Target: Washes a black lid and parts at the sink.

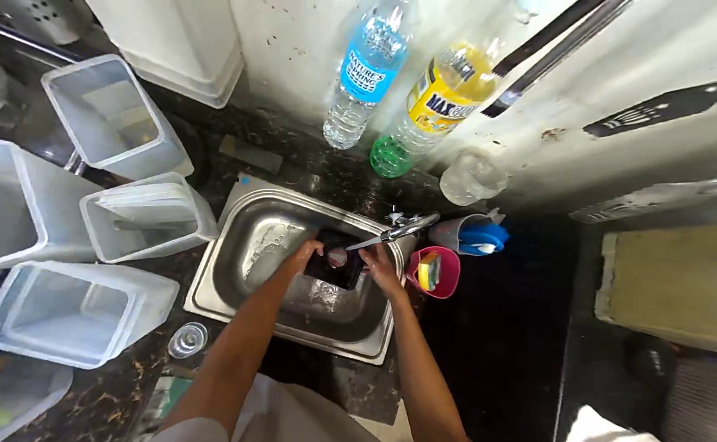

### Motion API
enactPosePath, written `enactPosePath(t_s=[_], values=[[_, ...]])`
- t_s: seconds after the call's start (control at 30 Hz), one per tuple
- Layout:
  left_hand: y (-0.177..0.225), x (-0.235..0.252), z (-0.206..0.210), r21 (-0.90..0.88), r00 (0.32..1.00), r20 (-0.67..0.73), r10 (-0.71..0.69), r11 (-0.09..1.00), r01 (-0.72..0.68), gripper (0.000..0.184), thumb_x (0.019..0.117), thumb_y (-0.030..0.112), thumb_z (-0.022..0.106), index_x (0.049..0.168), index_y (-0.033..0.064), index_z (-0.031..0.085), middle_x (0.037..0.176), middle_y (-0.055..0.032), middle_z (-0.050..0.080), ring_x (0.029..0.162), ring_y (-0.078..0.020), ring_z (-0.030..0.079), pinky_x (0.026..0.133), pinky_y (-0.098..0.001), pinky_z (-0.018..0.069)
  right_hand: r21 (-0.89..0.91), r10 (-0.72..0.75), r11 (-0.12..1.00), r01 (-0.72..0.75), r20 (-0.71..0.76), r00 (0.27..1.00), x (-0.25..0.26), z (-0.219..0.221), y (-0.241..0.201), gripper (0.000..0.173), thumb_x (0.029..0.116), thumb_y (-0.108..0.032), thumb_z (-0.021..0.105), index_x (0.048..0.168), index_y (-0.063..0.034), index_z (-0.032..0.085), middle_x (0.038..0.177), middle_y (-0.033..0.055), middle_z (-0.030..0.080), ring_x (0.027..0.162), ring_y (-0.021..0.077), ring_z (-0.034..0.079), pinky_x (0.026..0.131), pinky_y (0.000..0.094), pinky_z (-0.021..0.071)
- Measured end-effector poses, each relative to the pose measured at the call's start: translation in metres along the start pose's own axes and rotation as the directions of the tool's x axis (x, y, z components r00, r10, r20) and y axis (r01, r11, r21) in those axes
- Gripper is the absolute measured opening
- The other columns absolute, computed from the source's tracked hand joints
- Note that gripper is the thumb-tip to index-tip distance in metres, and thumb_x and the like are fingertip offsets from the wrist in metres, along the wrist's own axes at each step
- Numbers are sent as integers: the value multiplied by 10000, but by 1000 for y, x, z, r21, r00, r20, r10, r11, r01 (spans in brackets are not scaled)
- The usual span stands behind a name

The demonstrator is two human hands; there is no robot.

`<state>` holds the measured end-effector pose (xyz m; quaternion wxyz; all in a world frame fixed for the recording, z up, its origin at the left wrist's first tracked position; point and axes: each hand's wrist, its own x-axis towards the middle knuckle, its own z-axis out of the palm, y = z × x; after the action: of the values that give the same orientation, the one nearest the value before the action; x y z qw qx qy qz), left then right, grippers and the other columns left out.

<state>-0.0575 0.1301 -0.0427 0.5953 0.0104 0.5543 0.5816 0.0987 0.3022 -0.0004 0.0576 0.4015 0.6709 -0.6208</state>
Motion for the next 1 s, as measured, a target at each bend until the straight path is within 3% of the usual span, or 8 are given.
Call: enactPosePath(t_s=[0.07, 0.13, 0.27, 0.43, 0.63, 0.8, 0.93, 1.0], values=[[-11, -1, 2, -149, 998, -2, -55, 987, 54, 484, 1076, 439, 328, 1340, 115, 572, 1130, -119, 720, 944, -247, 713, 812, -434, 594, 64, 12, 998, -13, 2, 1000, -3, 12, 6, 513, 1083, -341, 497, 1502, -53, 433, 1403, 207, 576, 1204, 278, 628, 961, 459, 560], [-32, 4, -1, -251, 999, -10, -51, 967, 47, 838, 990, 762, 204, 1428, 132, 542, 1189, -144, 717, 1044, -293, 706, 897, -497, 587, 81, -67, 995, 66, 0, 998, 0, 25, 6, 505, 1090, -304, 482, 1509, -26, 443, 1461, 184, 554, 1336, 226, 552, 1130, 424, 463], [-46, -2, 15, -329, 989, -142, -47, 944, -2, 967, 950, 798, 57, 1282, 65, 593, 947, -150, 726, 881, -277, 715, 800, -463, 607, 61, -201, 977, 202, -19, 979, 17, 38, -9, 487, 1003, -263, 669, 1426, -58, 541, 1329, 144, 647, 1209, 215, 632, 1044, 434, 525], [-53, 12, 24, -174, 947, -319, -45, 985, -12, 910, 967, 784, 93, 1597, 170, 327, 1557, -176, 453, 1405, -330, 466, 1102, -580, 430, -133, -423, 900, 415, -40, 905, 12, 41, -31, 248, 959, -193, 725, 1165, -56, 723, 1142, 87, 732, 1033, 168, 707, 934, 404, 598], [-5, 23, 42, -509, 950, 51, -308, 810, 290, 813, 989, 754, 189, 1345, 105, 526, 1137, -211, 655, 954, -351, 661, 780, -535, 565, -134, -597, 799, 586, -283, 750, -21, 40, 10, 303, 1000, -164, 566, 1172, 37, 714, 1289, 197, 663, 1283, 288, 581, 1131, 452, 447], [23, 37, 72, -196, 962, -246, -122, 978, 74, 311, 1066, 234, 472, 1257, 9, 568, 1056, -164, 632, 897, -250, 616, 784, -437, 538, 429, -209, 761, 486, -546, 811, -56, 69, 74, 379, 935, -48, 428, 1238, 109, 592, 1448, 226, 532, 1373, 260, 489, 1122, 391, 437], [15, 39, 90, 405, 937, -177, 301, 890, -209, 271, 956, 71, 654, 1190, -60, 617, 1105, -231, 665, 1016, -320, 658, 914, -502, 547, 973, 270, 111, 205, -228, 936, -57, 103, 70, 458, 1023, -389, 335, 1335, -84, 475, 1273, 118, 565, 1184, 269, 573, 972, 545, 492], [6, 19, 100, 516, 914, -67, 400, 798, -311, 503, 842, 65, 737, 1309, -3, 563, 1209, -205, 661, 1103, -305, 659, 955, -499, 551, 999, 395, 44, 10, -27, 918, -42, 107, 63, 535, 1032, -573, 353, 1310, -148, 519, 1137, 66, 634, 1007, 193, 653, 842, 425, 575]])
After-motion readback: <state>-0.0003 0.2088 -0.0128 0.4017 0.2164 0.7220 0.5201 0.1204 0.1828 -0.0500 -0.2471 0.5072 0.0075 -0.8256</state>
